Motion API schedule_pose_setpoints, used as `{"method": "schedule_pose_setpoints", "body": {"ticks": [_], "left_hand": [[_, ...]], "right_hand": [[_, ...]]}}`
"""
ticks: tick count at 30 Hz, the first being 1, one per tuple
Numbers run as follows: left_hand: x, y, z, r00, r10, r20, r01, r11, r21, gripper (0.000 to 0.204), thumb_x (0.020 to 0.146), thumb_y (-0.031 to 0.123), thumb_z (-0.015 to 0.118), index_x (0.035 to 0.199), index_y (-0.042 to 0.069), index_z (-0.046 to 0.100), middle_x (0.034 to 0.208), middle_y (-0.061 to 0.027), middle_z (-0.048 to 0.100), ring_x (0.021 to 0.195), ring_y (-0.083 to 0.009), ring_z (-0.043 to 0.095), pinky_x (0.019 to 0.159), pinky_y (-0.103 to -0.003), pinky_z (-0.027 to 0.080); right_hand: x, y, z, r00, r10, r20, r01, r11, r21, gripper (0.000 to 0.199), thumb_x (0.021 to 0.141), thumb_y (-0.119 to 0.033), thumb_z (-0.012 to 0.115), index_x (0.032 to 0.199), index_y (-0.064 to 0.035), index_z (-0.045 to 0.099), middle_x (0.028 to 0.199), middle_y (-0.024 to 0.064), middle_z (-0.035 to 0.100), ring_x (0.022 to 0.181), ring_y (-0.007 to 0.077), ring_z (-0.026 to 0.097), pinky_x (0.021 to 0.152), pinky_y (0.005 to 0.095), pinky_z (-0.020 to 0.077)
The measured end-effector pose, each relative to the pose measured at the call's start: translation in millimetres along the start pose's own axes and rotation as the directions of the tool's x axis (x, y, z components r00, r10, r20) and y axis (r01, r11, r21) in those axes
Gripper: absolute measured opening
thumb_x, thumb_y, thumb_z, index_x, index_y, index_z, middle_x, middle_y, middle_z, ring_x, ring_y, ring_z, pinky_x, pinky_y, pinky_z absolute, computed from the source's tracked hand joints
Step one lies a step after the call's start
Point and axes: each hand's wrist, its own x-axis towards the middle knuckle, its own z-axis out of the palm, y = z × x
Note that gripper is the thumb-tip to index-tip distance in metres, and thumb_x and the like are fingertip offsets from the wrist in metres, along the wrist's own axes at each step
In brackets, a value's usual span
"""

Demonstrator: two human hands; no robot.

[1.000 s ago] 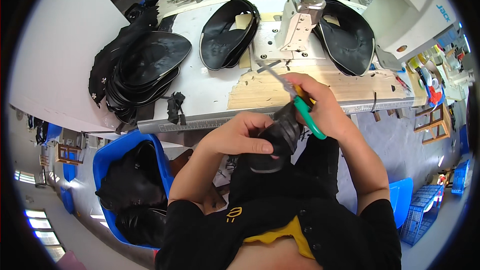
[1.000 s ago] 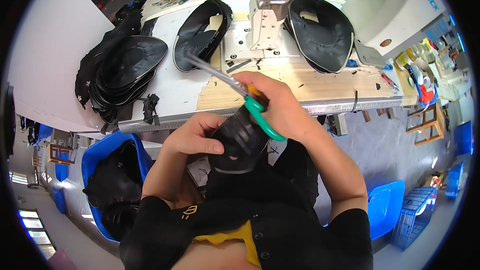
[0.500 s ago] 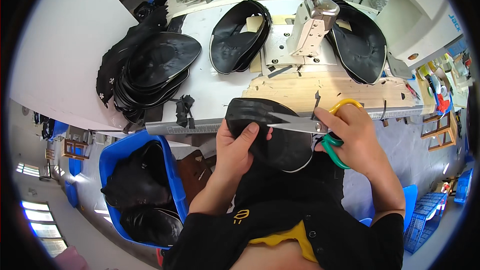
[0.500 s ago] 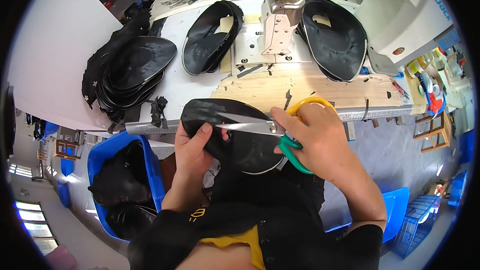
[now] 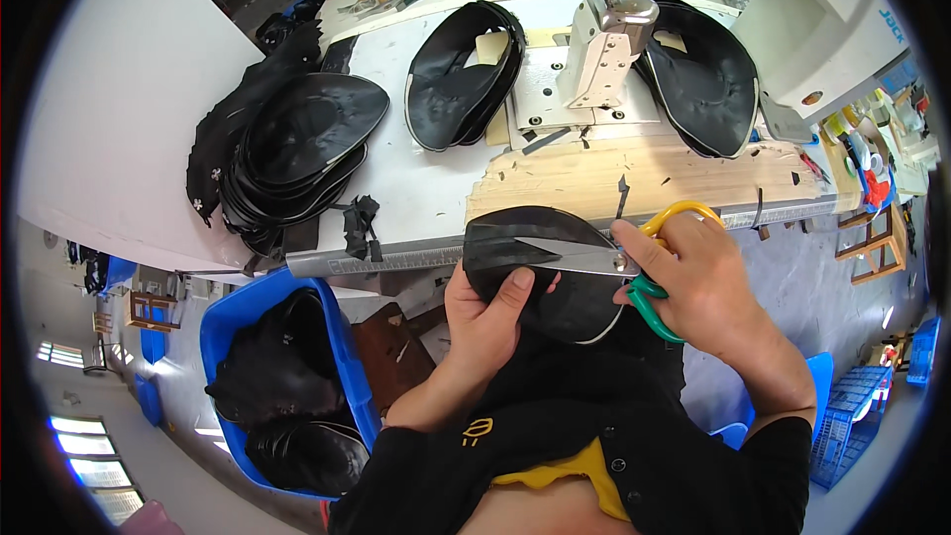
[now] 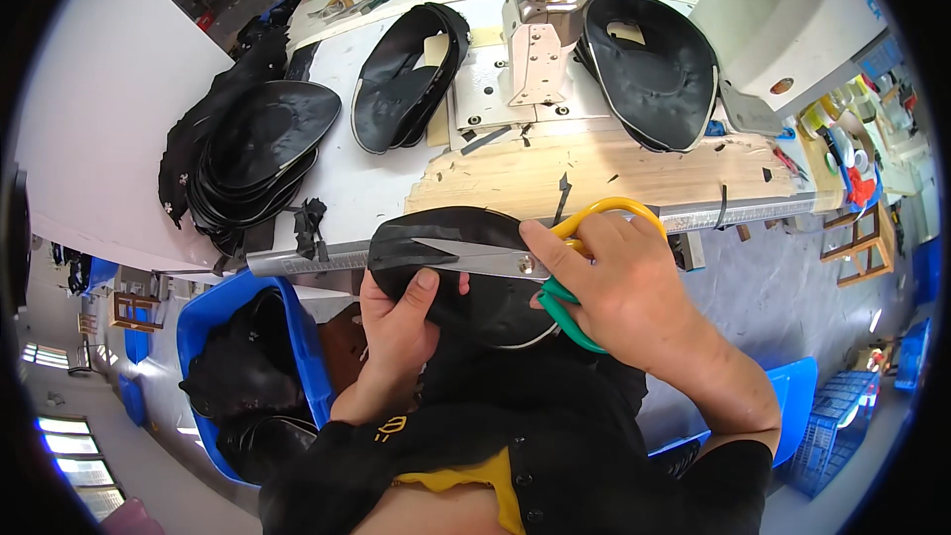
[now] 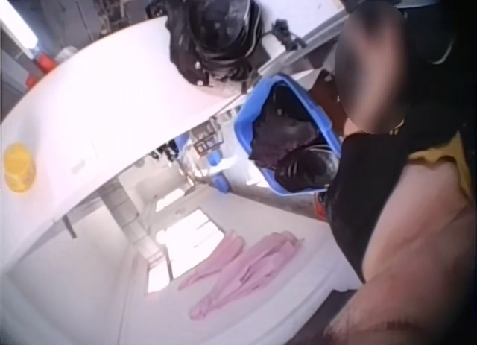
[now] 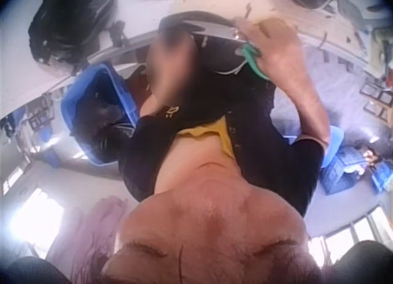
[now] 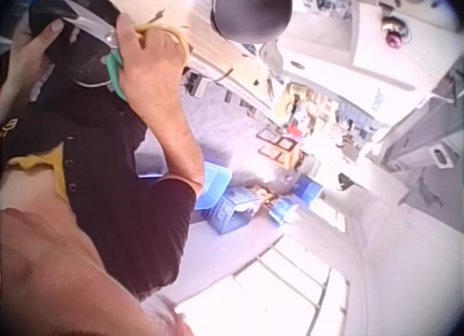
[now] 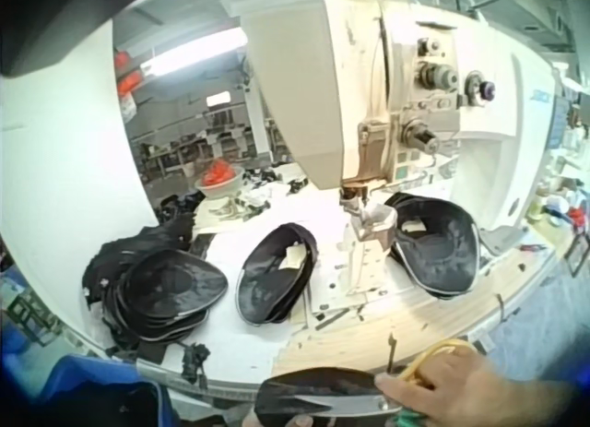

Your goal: The person uses green-handled scissors to trim excess black fabric from the edges of several semi-circular items. They pick up each item from a stack, cut along the perimeter, and place the finished piece back on the table.

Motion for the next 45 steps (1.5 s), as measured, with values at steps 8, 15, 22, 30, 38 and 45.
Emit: {"method": "schedule_pose_setpoints", "body": {"ticks": [8, 15, 22, 30, 38, 45], "left_hand": [[-5, 3, -7, 1.0, 0.019, -0.012, -0.019, 1.0, -0.01, 0.024, 0.09, 0.006, 0.055, 0.111, -0.002, 0.05, 0.102, -0.0157, 0.062, 0.085, -0.0235, 0.063, 0.074, -0.037, 0.054], [-10, 14, 8, 0.994, -0.033, 0.101, 0.024, 0.996, 0.083, 0.021, 0.09, 0.003, 0.056, 0.109, -0.004, 0.05, 0.1, -0.0105, 0.062, 0.086, -0.0143, 0.061, 0.079, -0.029, 0.051], [-11, 23, 4, 0.983, 0.004, 0.185, -0.079, 0.913, 0.401, 0.015, 0.088, 0.004, 0.058, 0.101, -0.004, 0.058, 0.089, -0.0052, 0.064, 0.079, -0.006, 0.056, 0.071, -0.021, 0.046], [-8, 12, -1, 0.975, -0.01, 0.224, -0.094, 0.889, 0.448, 0.016, 0.088, 0.003, 0.058, 0.102, -0.003, 0.057, 0.089, -0.0063, 0.064, 0.078, -0.008, 0.058, 0.071, -0.022, 0.047], [1, 2, -19, 0.986, -0.16, 0.049, 0.167, 0.969, -0.183, 0.022, 0.086, 0.004, 0.059, 0.105, 0.0, 0.049, 0.096, -0.0148, 0.062, 0.081, -0.0227, 0.064, 0.069, -0.037, 0.056], [0, -10, -20, 0.992, -0.12, 0.023, 0.122, 0.964, -0.236, 0.022, 0.084, 0.003, 0.059, 0.102, 0.003, 0.046, 0.097, -0.0165, 0.061, 0.083, -0.0258, 0.063, 0.069, -0.041, 0.056]], "right_hand": [[-12, 3, -5, 0.991, -0.014, 0.131, 0.029, 0.993, -0.113, 0.055, 0.065, -0.021, 0.075, 0.114, -0.005, 0.057, 0.068, 0.0051, 0.046, 0.062, 0.0219, 0.051, 0.055, 0.0348, 0.041], [0, 2, -3, 0.995, -0.095, 0.03, 0.097, 0.993, -0.06, 0.053, 0.066, -0.02, 0.074, 0.114, -0.0077, 0.059, 0.065, 0.0036, 0.043, 0.057, 0.0204, 0.048, 0.051, 0.0337, 0.0392], [-2, 4, -16, 0.985, -0.084, 0.151, 0.095, 0.993, -0.067, 0.054, 0.062, -0.021, 0.075, 0.113, -0.0096, 0.06, 0.065, 0.0027, 0.042, 0.057, 0.0206, 0.047, 0.052, 0.0345, 0.0388], [2, 5, -9, 0.991, -0.063, 0.12, 0.07, 0.996, -0.056, 0.055, 0.061, -0.018, 0.074, 0.113, -0.009, 0.06, 0.064, 0.0039, 0.046, 0.058, 0.0219, 0.053, 0.053, 0.0342, 0.0434], [-24, 16, 0, 0.906, 0.352, 0.234, -0.409, 0.869, 0.278, 0.072, 0.058, -0.03, 0.083, 0.12, -0.0051, 0.056, 0.074, 0.0064, 0.052, 0.062, 0.0242, 0.052, 0.056, 0.0309, 0.0425], [-29, 9, 20, 0.938, 0.166, 0.305, -0.277, 0.886, 0.372, 0.076, 0.057, -0.039, 0.082, 0.121, -0.0083, 0.055, 0.084, 0.0082, 0.056, 0.071, 0.0274, 0.052, 0.065, 0.0376, 0.0423]]}}
